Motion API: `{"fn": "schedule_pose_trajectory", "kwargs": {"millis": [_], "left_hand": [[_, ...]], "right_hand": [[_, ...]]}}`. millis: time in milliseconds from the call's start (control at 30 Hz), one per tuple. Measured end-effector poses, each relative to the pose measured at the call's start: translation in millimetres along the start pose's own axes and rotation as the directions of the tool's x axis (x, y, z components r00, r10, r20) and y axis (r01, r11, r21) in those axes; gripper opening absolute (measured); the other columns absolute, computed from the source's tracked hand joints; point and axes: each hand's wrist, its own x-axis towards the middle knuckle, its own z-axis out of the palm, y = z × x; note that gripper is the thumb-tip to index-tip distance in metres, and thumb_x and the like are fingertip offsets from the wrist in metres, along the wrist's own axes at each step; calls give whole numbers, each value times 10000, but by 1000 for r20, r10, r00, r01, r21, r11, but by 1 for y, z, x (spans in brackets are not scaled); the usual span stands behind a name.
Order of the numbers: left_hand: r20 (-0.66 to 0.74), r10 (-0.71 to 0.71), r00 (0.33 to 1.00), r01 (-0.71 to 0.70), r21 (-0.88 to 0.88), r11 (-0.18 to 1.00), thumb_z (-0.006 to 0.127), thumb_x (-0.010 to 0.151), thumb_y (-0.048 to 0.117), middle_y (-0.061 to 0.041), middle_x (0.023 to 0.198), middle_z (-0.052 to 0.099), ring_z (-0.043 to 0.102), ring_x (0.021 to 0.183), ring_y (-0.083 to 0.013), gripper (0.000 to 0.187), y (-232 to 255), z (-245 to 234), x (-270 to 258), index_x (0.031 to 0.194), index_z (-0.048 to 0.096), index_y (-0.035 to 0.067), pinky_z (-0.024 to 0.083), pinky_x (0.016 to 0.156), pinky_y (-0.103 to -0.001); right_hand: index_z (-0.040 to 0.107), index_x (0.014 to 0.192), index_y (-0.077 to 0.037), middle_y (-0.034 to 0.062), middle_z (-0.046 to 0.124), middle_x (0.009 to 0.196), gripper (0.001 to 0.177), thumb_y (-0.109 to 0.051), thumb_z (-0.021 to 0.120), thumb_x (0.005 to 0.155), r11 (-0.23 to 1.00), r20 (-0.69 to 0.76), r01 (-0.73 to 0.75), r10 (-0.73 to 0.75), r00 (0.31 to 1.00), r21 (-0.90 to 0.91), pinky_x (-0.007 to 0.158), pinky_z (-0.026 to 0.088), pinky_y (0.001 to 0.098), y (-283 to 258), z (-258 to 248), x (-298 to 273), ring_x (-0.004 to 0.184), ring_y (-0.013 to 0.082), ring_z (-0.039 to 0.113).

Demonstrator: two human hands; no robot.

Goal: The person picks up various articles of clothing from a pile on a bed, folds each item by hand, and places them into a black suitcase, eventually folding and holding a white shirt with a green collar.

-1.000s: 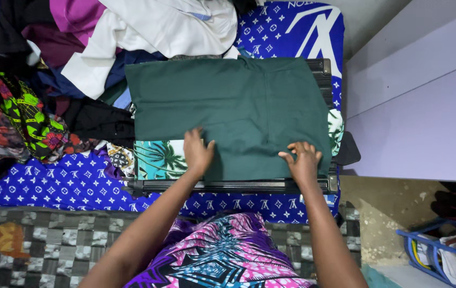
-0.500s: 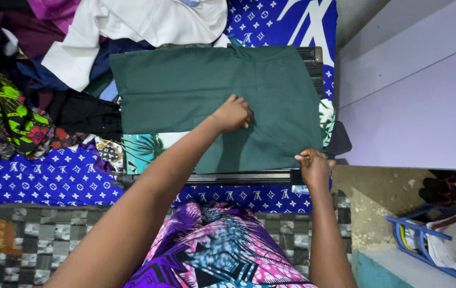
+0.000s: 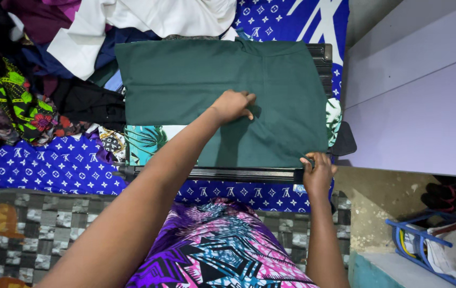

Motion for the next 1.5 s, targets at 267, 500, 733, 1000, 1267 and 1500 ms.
{"fn": "schedule_pose_trajectory", "kwargs": {"millis": [267, 500, 733, 1000, 1267, 1500], "left_hand": [[-27, -340, 940, 312, -334, 890, 780, 828, 456, -73, 964, 758, 712, 958, -294, 373, -26, 5, -25, 977, 703, 122, 463, 920, -455], [-283, -352, 892, 330, -123, 936, 742, 892, 378, -64, 997, 736, 664, 1009, -303, 236, -25, 28, -21, 936, 727, 146, 436, 909, -493], [-305, -315, 899, 322, -27, 946, 754, 841, 322, -77, 1005, 690, 597, 1051, -300, 246, -25, 28, -42, 998, 712, 137, 409, 884, -468], [-370, -307, 877, 310, -52, 949, 760, 866, 278, -72, 1027, 681, 596, 1053, -290, 205, -22, 27, -36, 1019, 716, 147, 398, 903, -456], [-395, -375, 838, 394, -36, 918, 790, 812, 350, -155, 1237, 586, 548, 1173, -336, 649, 20, 5, -73, 1372, 588, 92, 409, 963, -474], [-267, -171, 948, 207, 114, 972, 665, 918, 400, -151, 1614, 356, 299, 1511, -339, 727, 50, 47, -111, 1512, 419, 61, 207, 1231, -504]], "right_hand": [[691, 1025, -110, 70, 679, 1028, 155, -196, 753, 913, 1000, -16, -16, 17, 1000, 8, 949, 366, 463, 5, 4, -1, 1086, 284, 624], [674, 1114, -99, 163, 599, 1165, 243, -298, 712, 979, 993, -161, -61, 44, 986, -103, 980, 374, 516, -8, 13, -13, 1146, 378, 536], [644, 1174, -88, 164, 550, 1228, 265, -256, 694, 975, 967, -234, -218, 182, 955, -136, 1023, 360, 541, -35, 20, -20, 1211, 378, 491], [644, 1163, -83, 164, 548, 1224, 250, -223, 707, 966, 964, -220, -227, 193, 956, -139, 1037, 347, 541, -36, 18, -18, 1210, 367, 483], [645, 1178, -79, 172, 538, 1234, 263, -218, 714, 966, 962, -258, -246, 210, 943, -115, 1035, 339, 530, -52, 13, -18, 1211, 373, 472], [604, 1255, -54, 164, 508, 1474, 312, -72, 595, 944, 997, -138, 32, -22, 990, 70, 1139, 416, 462, -110, 27, 5, 1364, 306, 540]]}}
